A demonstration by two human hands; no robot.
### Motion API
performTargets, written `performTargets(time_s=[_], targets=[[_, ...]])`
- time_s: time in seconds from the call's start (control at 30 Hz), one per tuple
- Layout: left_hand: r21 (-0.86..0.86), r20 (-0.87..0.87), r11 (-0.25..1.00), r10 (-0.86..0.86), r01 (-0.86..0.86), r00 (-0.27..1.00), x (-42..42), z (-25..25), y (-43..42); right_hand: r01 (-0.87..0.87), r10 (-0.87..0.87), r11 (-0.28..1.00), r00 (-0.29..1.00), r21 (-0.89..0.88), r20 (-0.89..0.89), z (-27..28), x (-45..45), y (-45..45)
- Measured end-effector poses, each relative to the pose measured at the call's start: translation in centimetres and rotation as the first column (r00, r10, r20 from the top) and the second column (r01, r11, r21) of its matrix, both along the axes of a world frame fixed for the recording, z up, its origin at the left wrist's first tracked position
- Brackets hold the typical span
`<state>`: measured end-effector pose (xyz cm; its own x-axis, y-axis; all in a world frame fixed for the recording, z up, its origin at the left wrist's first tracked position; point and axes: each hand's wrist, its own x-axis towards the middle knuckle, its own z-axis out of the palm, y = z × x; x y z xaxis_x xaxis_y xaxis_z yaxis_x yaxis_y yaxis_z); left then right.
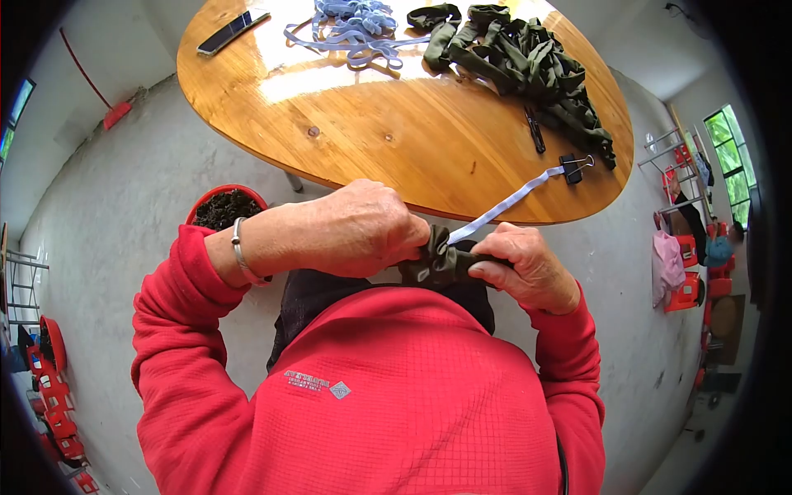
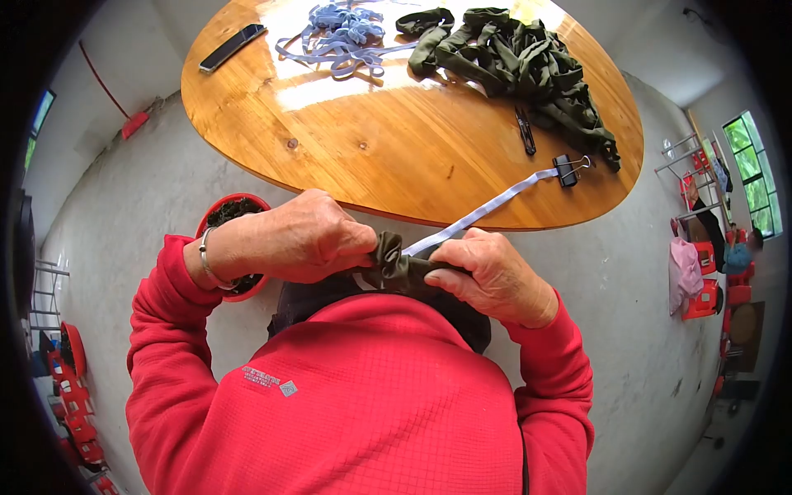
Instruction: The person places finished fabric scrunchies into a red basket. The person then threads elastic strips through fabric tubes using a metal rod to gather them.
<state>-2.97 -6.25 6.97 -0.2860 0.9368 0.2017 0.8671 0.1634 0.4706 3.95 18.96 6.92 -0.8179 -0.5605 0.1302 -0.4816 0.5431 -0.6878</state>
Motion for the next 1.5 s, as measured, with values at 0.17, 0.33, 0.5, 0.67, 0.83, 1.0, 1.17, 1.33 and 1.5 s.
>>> performTargets(time_s=[0.17, 0.33, 0.5, 0.67, 0.83, 1.0, 1.17, 1.33, 1.5], targets=[[0.028, 0.059, 1.000, 0.006, -0.008, 0.998, -0.8, 1.1, -2.1, 0.090, -0.092, 0.996, 0.991, 0.017, 0.096, 0.5, 0.7, 2.1], [0.029, 0.234, 0.988, 0.143, -0.154, 0.962, -1.5, 1.4, -4.5, 0.198, -0.188, 0.978, 0.972, -0.061, 0.139, -0.7, 0.9, 3.3], [0.030, 0.290, 0.983, 0.163, -0.179, 0.943, -1.4, 0.6, -2.2, 0.152, -0.145, 0.988, 0.981, -0.040, 0.132, -0.9, -0.6, 2.4], [0.015, 0.220, 0.971, 0.231, -0.240, 0.948, -1.7, 1.7, -0.5, 0.201, -0.169, 0.978, 0.928, 0.063, -0.333, 2.3, -1.0, 1.7], [-0.018, 0.415, 0.984, 0.166, -0.175, 0.894, -1.1, 2.5, 2.1, 0.081, -0.036, 0.988, 0.947, 0.131, -0.318, 2.4, -2.0, -1.3], [-0.176, 0.822, 0.978, 0.083, 0.113, 0.563, -3.5, 3.2, -1.0, 0.133, -0.134, 0.990, 0.991, -0.048, -0.024, 3.9, -0.9, 2.4], [-0.080, 0.851, 0.996, 0.052, 0.031, 0.523, -3.9, 2.2, -2.8, 0.210, -0.205, 0.968, 0.978, -0.135, 0.048, 4.2, 0.5, 4.3], [-0.027, 0.472, 0.998, 0.065, -0.059, 0.879, -2.5, 2.4, -1.1, 0.224, -0.227, 0.972, 0.973, -0.070, -0.046, 3.9, 0.5, 3.0], [0.036, 0.076, 0.999, 0.033, -0.036, 0.997, -1.5, 1.9, 1.0, 0.156, -0.165, 0.986, 0.969, -0.060, -0.182, 2.1, -0.2, 0.8]])
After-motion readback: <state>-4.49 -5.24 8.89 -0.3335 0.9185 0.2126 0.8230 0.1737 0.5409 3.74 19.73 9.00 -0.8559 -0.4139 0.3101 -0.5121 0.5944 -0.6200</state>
